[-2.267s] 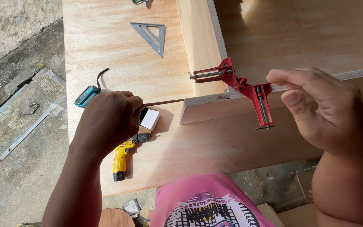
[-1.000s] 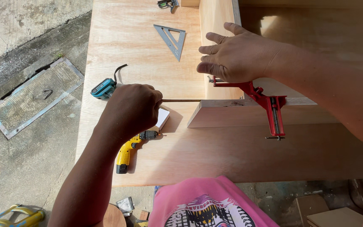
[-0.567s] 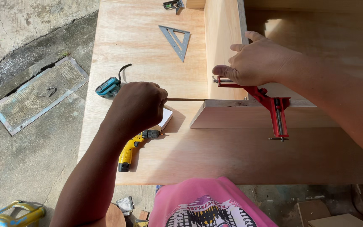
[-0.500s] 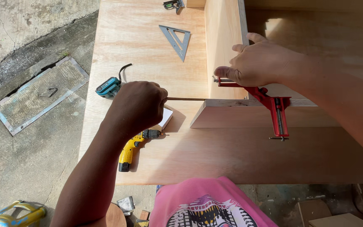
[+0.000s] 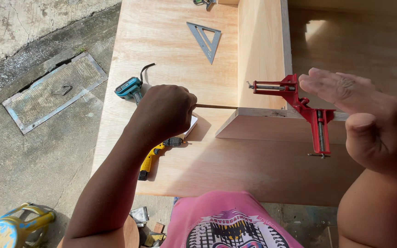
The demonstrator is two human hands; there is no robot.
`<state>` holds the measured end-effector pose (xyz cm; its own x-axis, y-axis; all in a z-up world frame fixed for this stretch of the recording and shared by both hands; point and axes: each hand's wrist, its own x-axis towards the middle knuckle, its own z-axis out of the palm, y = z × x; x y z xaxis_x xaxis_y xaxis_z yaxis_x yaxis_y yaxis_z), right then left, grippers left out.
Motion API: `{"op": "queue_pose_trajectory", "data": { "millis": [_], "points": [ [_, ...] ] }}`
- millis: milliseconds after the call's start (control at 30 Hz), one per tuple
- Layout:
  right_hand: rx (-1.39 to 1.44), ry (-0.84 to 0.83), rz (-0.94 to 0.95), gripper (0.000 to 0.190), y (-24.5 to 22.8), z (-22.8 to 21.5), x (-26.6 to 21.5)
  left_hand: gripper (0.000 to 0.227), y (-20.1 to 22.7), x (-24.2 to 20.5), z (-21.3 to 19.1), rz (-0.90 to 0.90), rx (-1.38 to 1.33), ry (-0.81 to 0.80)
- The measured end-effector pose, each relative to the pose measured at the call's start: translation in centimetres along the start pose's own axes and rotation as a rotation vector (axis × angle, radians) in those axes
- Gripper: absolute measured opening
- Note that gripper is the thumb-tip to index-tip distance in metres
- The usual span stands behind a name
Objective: The person assembles a wooden cabinet by using a tape measure to check distances, clamping plywood boards together with a corner clamp, and drilling screws into the wood with a power drill.
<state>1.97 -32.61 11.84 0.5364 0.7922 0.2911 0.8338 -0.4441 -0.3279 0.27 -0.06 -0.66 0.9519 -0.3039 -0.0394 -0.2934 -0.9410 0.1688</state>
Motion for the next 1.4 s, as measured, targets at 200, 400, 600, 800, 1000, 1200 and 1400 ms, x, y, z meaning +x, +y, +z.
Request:
{"op": "queue_pose_trajectory", "data": {
  "millis": [200, 400, 600, 800, 1000, 1200, 1400],
  "points": [
    [-0.136, 0.238, 0.188, 0.072, 0.5, 2.0, -5.7, 0.013, 0.1, 0.0, -0.2, -0.009, -0.001, -0.020],
    [0.089, 0.250, 0.394, 0.107, 5.2, 3.4, -11.4, 0.013, 0.1, 0.2, 0.0, 0.004, -0.061, 0.002],
    [-0.054, 0.248, 0.503, 0.119, 2.8, 3.1, -9.6, 0.014, 0.1, 0.1, 0.1, 0.018, -0.035, 0.013],
    [-0.048, 0.112, 0.086, 0.092, 3.8, 2.6, 0.1, 0.021, 0.2, -0.1, -0.4, 0.003, -0.013, -0.021],
    [-0.355, -0.326, -0.167, 0.051, 10.8, 5.3, 8.9, 0.012, 0.3, -0.3, -0.5, -0.045, -0.059, -0.005],
    [-0.527, -1.099, 0.608, 0.092, 7.2, 4.3, 12.2, 0.016, 0.4, -0.3, -0.6, -0.064, -0.058, -0.014],
    [-0.535, -0.882, 0.240, 0.080, 8.0, 4.9, 11.3, 0.016, 0.3, -0.2, -0.5, -0.049, -0.028, -0.006]
  ]
}}
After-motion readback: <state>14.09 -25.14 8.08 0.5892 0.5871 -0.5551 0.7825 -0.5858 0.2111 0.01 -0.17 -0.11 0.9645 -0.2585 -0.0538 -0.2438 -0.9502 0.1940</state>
